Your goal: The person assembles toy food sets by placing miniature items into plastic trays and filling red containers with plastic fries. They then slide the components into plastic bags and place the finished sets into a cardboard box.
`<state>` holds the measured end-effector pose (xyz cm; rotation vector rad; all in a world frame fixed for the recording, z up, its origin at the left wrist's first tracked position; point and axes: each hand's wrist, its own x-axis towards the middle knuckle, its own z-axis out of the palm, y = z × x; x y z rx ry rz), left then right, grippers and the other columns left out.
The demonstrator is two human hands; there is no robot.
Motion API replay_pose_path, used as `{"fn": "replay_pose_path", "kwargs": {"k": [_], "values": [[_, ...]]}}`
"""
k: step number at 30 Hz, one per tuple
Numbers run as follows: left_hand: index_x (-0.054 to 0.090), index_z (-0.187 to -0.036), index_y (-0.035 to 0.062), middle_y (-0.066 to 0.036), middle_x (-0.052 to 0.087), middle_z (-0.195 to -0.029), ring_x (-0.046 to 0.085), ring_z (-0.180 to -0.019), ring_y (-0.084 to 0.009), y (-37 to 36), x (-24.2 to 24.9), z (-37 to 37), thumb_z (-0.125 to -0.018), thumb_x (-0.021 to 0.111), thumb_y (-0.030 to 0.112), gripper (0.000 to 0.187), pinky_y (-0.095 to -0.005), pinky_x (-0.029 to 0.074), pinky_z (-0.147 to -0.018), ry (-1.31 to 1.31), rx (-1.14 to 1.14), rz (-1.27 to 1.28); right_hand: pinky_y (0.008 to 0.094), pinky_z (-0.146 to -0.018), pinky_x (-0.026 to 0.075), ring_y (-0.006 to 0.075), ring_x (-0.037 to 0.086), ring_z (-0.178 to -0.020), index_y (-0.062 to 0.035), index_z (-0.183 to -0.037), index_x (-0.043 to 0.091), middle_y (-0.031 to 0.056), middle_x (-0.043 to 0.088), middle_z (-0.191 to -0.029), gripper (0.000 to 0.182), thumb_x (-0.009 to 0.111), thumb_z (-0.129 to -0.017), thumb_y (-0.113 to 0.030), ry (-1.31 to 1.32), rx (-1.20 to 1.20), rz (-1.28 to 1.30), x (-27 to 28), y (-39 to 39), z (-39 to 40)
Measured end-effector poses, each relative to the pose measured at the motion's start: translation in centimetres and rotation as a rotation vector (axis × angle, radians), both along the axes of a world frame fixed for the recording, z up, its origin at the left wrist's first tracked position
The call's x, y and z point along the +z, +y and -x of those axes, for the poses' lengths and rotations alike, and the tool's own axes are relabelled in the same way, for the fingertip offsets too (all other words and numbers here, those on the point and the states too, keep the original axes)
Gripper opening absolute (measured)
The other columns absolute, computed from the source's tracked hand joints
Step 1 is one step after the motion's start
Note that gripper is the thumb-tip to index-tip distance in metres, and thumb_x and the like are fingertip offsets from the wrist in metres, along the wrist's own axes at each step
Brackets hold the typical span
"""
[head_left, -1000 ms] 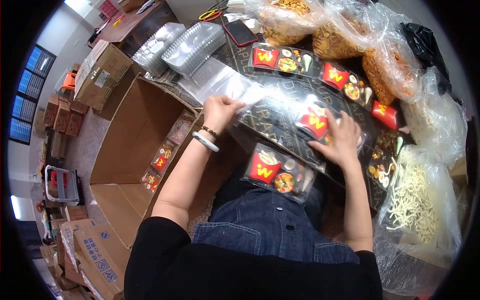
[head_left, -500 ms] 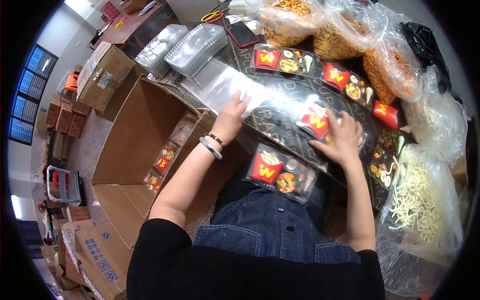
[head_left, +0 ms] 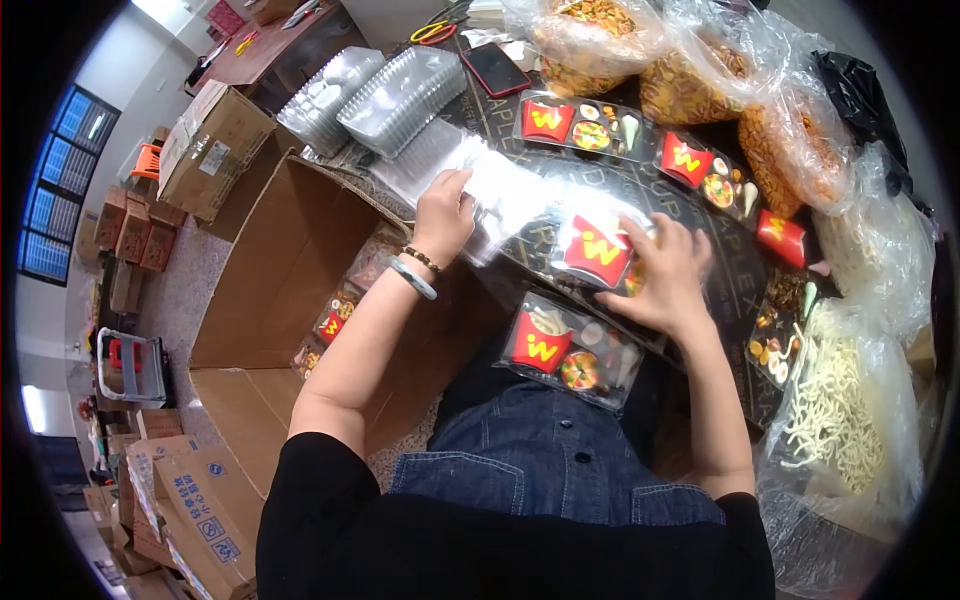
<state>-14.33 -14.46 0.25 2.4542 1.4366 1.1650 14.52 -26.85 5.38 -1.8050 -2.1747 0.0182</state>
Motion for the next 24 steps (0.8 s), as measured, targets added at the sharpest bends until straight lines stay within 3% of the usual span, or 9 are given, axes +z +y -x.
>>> {"fn": "replay_pose_path", "kwargs": {"k": [3,6,8,9,11,17,21,23,24], "values": [[0.061,-0.102,0.0008,-0.016,0.058,-0.100,0.061,-0.076,-0.0270,-0.5,2.0,-0.8,-0.073,0.056,-0.007,0.031,-0.0295,0.050,-0.068,-0.014,-0.003,0.045,0.0528,-0.101,0.012,0.0338,0.035,-0.119,-0.0218,-0.126,0.047,0.0199,0.040,-0.121,0.086,0.075,-0.049,-0.049,0.031,0.096,0.001,0.9,0.3,1.1],[0.062,-0.099,-0.0003,-0.015,0.059,-0.102,0.062,-0.075,-0.0234,-0.2,2.4,-0.6,-0.072,0.061,-0.003,0.027,-0.0282,0.050,-0.069,0.051,-0.070,0.066,0.0531,-0.101,0.011,0.0346,0.035,-0.119,-0.0221,-0.126,0.047,0.0206,0.040,-0.121,0.086,0.075,-0.049,-0.050,0.043,0.167,0.002,1.3,0.7,2.2],[0.061,-0.104,-0.0015,-0.011,0.063,-0.099,0.062,-0.076,-0.0161,0.3,2.2,-0.1,-0.074,0.063,-0.001,0.030,-0.0255,0.050,-0.069,-0.080,-0.123,0.354,0.0532,-0.102,0.011,0.0353,0.035,-0.119,-0.0224,-0.126,0.047,0.0208,0.040,-0.120,0.086,0.075,-0.049,-0.050,0.055,0.182,-0.008,1.2,0.9,2.5],[0.061,-0.104,-0.0015,-0.011,0.063,-0.099,0.062,-0.076,-0.0161,0.7,1.8,0.1,-0.074,0.063,-0.001,0.030,-0.0255,0.050,-0.069,-0.079,-0.121,0.356,0.0533,-0.102,0.010,0.0352,0.035,-0.118,-0.0219,-0.126,0.047,0.0208,0.040,-0.120,0.086,0.075,-0.049,-0.050,0.061,0.183,-0.011,1.2,0.9,2.6],[0.061,-0.105,-0.0025,-0.008,0.066,-0.092,0.061,-0.078,-0.0108,1.5,1.0,0.5,-0.076,0.065,0.001,0.030,-0.0225,0.049,-0.069,-0.385,-0.138,0.622,0.0535,-0.102,0.010,0.0352,0.035,-0.118,-0.0215,-0.125,0.047,0.0207,0.040,-0.120,0.087,0.075,-0.049,-0.051,0.066,0.182,-0.014,1.2,1.0,2.7],[0.063,-0.098,-0.0034,-0.007,0.067,-0.082,0.060,-0.072,-0.0088,1.1,2.4,0.0,-0.077,0.065,0.001,0.022,-0.0212,0.048,-0.067,-0.375,0.090,0.640,0.0525,-0.103,0.010,0.0349,0.035,-0.118,-0.0196,-0.126,0.048,0.0196,0.040,-0.121,0.088,0.075,-0.049,-0.052,0.064,0.167,0.027,0.6,0.8,2.3],[0.064,-0.097,-0.0024,-0.008,0.066,-0.085,0.060,-0.072,-0.0100,1.5,2.0,0.1,-0.077,0.062,-0.003,0.020,-0.0216,0.048,-0.066,-0.371,0.087,0.627,0.0522,-0.103,0.010,0.0348,0.035,-0.118,-0.0197,-0.126,0.048,0.0196,0.040,-0.122,0.088,0.075,-0.049,-0.052,0.075,0.156,0.034,0.4,0.7,2.1],[0.064,-0.096,-0.0009,-0.009,0.064,-0.085,0.060,-0.072,-0.0141,1.7,0.9,0.5,-0.077,0.056,-0.007,0.021,-0.0228,0.048,-0.064,-0.183,-0.083,0.291,0.0525,-0.103,0.010,0.0347,0.035,-0.118,-0.0197,-0.126,0.048,0.0198,0.040,-0.122,0.087,0.075,-0.049,-0.052,0.080,0.151,0.035,0.4,0.7,2.0],[0.063,-0.100,0.0010,-0.010,0.060,-0.088,0.059,-0.071,-0.0177,0.8,2.1,0.1,-0.076,0.051,-0.009,0.029,-0.0252,0.048,-0.064,-0.115,-0.113,0.347,0.0528,-0.103,0.010,0.0347,0.035,-0.119,-0.0196,-0.126,0.047,0.0200,0.040,-0.122,0.087,0.075,-0.049,-0.052,0.075,0.149,0.035,0.3,0.7,2.0]]}}
